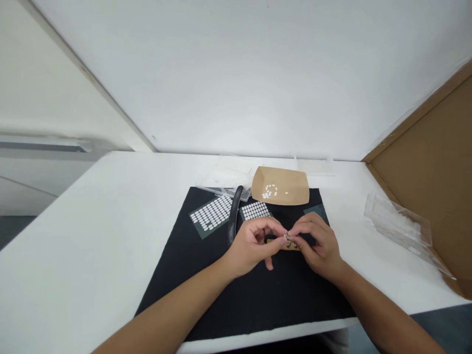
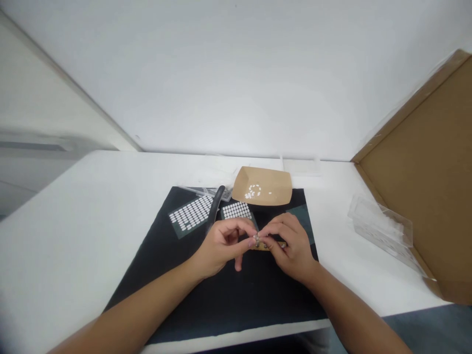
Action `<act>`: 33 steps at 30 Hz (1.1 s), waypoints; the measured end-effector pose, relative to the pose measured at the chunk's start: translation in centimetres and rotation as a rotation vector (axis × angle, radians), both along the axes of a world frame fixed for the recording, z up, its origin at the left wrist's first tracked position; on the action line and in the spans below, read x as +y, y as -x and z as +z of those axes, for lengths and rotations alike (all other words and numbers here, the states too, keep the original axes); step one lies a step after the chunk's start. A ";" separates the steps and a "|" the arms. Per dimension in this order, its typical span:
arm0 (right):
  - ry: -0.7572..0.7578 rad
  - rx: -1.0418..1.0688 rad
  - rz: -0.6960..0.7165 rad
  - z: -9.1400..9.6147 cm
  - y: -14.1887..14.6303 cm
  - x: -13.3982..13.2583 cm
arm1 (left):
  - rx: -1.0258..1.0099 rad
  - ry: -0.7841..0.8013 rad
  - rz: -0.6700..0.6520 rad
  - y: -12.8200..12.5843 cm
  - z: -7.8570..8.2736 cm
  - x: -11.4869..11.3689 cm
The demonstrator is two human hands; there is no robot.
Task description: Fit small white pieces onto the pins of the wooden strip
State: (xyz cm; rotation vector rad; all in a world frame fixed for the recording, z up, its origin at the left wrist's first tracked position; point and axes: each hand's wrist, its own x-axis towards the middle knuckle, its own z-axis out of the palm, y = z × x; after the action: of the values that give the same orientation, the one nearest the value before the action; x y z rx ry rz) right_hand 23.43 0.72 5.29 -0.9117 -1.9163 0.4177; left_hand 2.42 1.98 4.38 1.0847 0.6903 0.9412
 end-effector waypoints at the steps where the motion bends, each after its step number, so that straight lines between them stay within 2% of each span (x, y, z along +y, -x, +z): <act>1: 0.013 -0.002 -0.002 0.0 0.0 0.0 | 0.003 -0.005 0.011 0.0 0.0 0.1; 12: 0.039 -0.018 -0.011 -0.1 0.1 0.0 | 0.064 -0.053 0.038 0.0 0.0 0.3; 20: 0.174 0.022 0.030 0.0 0.0 -0.1 | 0.090 -0.069 0.051 0.0 0.0 0.1; 25: 0.202 0.023 0.041 0.1 -0.1 0.0 | 0.113 -0.074 0.074 -0.1 0.1 0.0; 33: 0.331 0.065 0.047 -0.1 -0.1 -0.1 | 0.216 -0.196 0.136 0.0 0.2 0.0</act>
State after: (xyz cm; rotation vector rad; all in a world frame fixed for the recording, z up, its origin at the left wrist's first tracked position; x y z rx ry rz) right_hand 23.49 0.63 5.22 -1.0520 -1.8424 0.8005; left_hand 2.46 2.01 4.58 1.3391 0.8706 1.0334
